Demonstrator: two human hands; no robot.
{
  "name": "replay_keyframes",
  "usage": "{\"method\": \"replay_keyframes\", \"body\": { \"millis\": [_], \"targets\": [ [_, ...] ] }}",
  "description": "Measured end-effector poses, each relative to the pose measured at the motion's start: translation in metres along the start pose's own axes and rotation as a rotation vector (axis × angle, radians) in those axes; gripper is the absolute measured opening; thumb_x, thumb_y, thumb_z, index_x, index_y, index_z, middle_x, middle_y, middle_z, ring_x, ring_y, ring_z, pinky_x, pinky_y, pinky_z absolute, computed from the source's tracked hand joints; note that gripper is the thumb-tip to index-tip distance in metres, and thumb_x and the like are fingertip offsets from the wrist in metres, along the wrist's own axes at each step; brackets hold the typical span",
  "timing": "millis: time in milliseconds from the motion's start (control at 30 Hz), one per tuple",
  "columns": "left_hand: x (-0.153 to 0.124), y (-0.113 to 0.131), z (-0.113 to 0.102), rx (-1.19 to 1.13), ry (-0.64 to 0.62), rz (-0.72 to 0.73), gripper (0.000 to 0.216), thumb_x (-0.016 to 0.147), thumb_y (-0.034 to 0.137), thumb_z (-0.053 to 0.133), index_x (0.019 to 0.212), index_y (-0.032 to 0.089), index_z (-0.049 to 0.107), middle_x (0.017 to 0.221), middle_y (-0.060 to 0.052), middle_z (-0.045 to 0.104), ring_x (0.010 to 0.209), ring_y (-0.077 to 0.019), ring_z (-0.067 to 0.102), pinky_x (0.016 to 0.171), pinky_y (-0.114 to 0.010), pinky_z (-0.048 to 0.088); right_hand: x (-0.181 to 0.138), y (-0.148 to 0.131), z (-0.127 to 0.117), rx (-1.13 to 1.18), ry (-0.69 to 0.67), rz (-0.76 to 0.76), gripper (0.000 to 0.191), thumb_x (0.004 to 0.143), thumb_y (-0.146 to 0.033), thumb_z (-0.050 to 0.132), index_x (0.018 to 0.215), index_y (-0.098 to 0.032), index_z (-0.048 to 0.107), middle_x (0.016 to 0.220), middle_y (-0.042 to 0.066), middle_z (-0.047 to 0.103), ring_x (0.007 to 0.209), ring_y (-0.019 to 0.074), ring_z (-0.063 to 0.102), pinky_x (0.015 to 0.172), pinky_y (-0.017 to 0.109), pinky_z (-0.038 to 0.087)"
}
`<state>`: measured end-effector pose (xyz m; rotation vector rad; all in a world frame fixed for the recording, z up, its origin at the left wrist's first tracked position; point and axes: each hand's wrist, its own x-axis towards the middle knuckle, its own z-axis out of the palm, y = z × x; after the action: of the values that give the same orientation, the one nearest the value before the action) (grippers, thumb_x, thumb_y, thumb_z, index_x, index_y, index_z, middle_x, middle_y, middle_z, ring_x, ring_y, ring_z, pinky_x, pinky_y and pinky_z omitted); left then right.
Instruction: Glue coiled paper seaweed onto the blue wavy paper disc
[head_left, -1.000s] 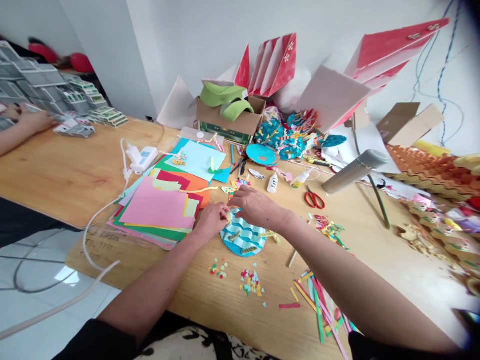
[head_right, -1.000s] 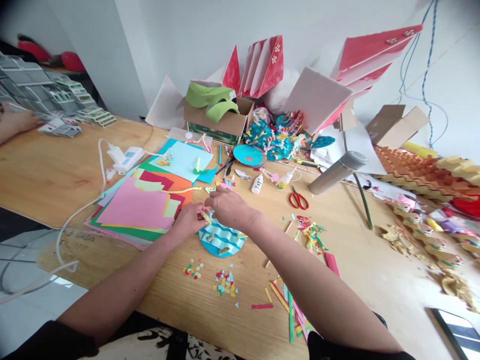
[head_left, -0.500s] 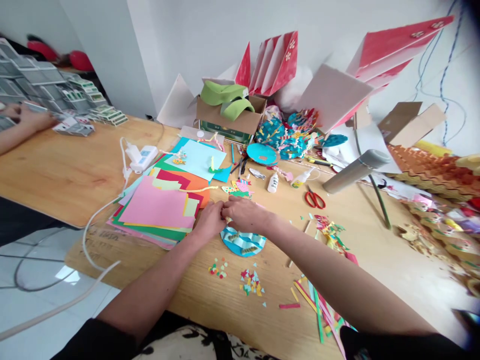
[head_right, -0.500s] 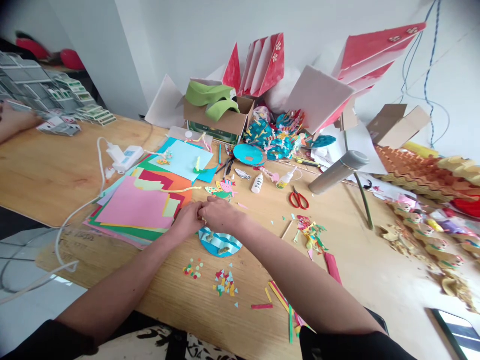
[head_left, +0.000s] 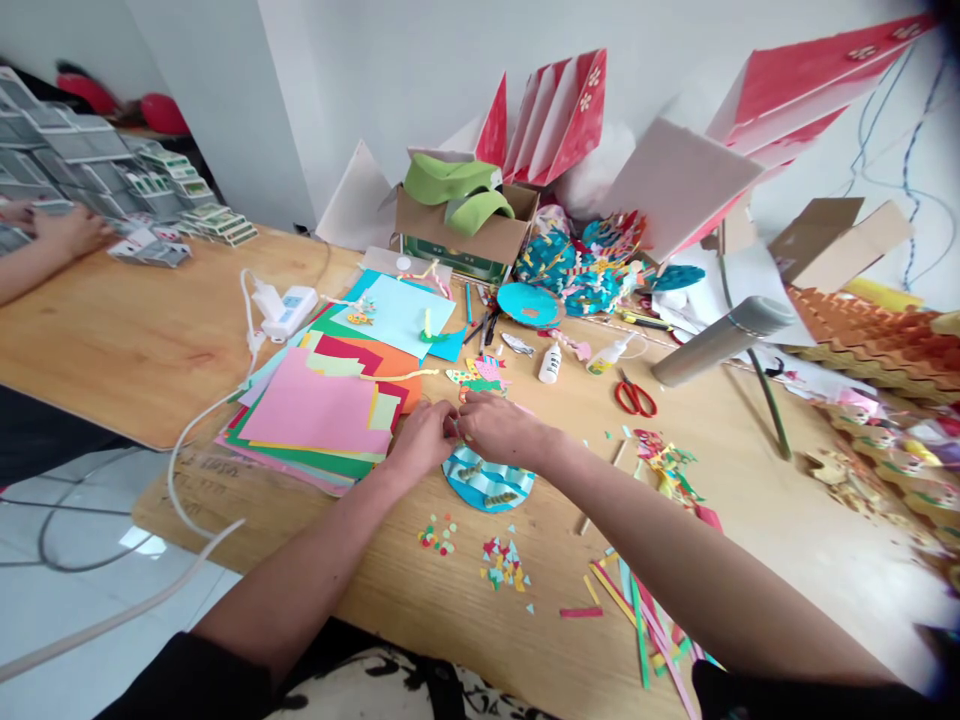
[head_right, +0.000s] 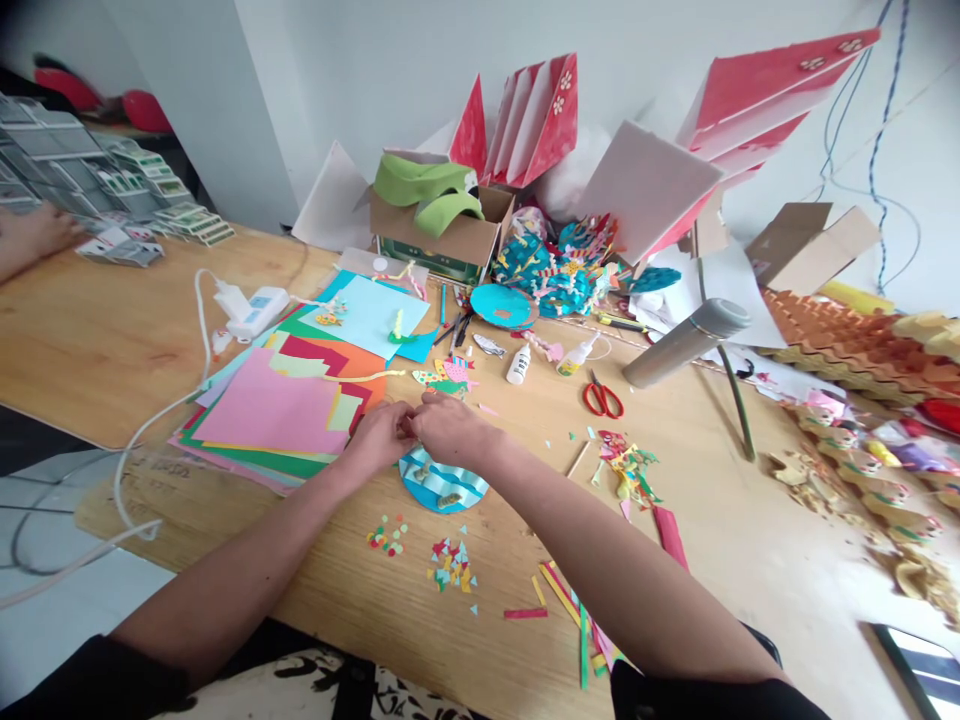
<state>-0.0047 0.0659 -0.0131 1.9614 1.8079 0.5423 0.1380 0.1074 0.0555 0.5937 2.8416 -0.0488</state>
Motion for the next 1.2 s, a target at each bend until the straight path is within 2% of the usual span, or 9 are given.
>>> {"method": "replay_keyframes", "body": {
  "millis": [333,467,567,833,967,1067,1200],
  "targets": [
    [-0.003,0.004,-0.004,-0.019,-0.010,0.006,0.022,0.071,0.011,0.064,0.092,0.019,0.064,0.080,-0.002,0.071,0.093,-0.0215,0.061,0.077,-0.028,0.046,-0.005,0.003,0.005,-0.019,0.014,-0.016,0.019,0.083,-0.010,0.052,0.082,-0.012,0.071,0.079,0.011,0.068,0.086,0.0225,0.056,0.075,0.032,0.036],
    [-0.003,0.005,-0.005,-0.027,-0.005,0.017,0.021,0.072,0.010,0.063,0.091,0.018,0.064,0.079,-0.002,0.071,0.091,-0.0218,0.060,0.076,-0.028,0.045,-0.008,0.005,0.003,0.051,0.031,0.024,0.012,0.082,-0.018,0.063,0.090,-0.013,0.070,0.088,0.011,0.069,0.093,0.0241,0.056,0.078,0.032,0.037],
    [-0.003,0.005,-0.006,-0.032,0.002,0.023,0.020,0.071,0.009,0.061,0.088,0.019,0.063,0.076,-0.002,0.071,0.091,-0.0222,0.059,0.074,-0.028,0.045,-0.013,0.007,-0.001,0.108,0.056,0.039,0.026,0.077,-0.023,0.072,0.100,-0.013,0.068,0.092,0.011,0.069,0.097,0.0243,0.055,0.080,0.031,0.038],
    [-0.003,0.002,-0.003,-0.053,-0.001,0.051,0.019,0.070,0.006,0.061,0.082,0.021,0.062,0.075,0.000,0.072,0.091,-0.0216,0.060,0.078,-0.029,0.046,-0.026,0.011,-0.019,0.214,0.075,0.089,0.031,0.074,-0.015,0.074,0.105,-0.017,0.069,0.094,0.008,0.070,0.095,0.0233,0.055,0.081,0.032,0.040],
    [-0.002,0.002,-0.003,-0.053,0.003,0.036,0.020,0.070,0.007,0.063,0.084,0.021,0.063,0.075,0.000,0.072,0.093,-0.0223,0.060,0.077,-0.030,0.046,-0.025,0.007,-0.021,0.228,0.067,0.078,0.024,0.077,-0.021,0.074,0.099,-0.017,0.070,0.091,0.009,0.070,0.091,0.0216,0.057,0.080,0.031,0.041],
    [-0.002,0.003,-0.003,-0.054,-0.001,0.028,0.020,0.070,0.007,0.065,0.084,0.021,0.063,0.076,0.000,0.072,0.093,-0.0218,0.061,0.077,-0.029,0.046,-0.021,0.005,-0.020,0.221,0.058,0.109,0.010,0.084,-0.020,0.065,0.089,-0.015,0.072,0.085,0.010,0.069,0.087,0.0197,0.059,0.075,0.028,0.041],
    [-0.003,0.003,-0.004,-0.051,-0.008,0.023,0.020,0.070,0.009,0.066,0.087,0.021,0.063,0.076,0.000,0.072,0.093,-0.0216,0.061,0.076,-0.029,0.046,-0.018,0.004,-0.018,0.211,0.063,0.146,0.015,0.086,-0.018,0.058,0.082,-0.014,0.072,0.080,0.010,0.068,0.082,0.0184,0.060,0.071,0.026,0.040]
  ]
}}
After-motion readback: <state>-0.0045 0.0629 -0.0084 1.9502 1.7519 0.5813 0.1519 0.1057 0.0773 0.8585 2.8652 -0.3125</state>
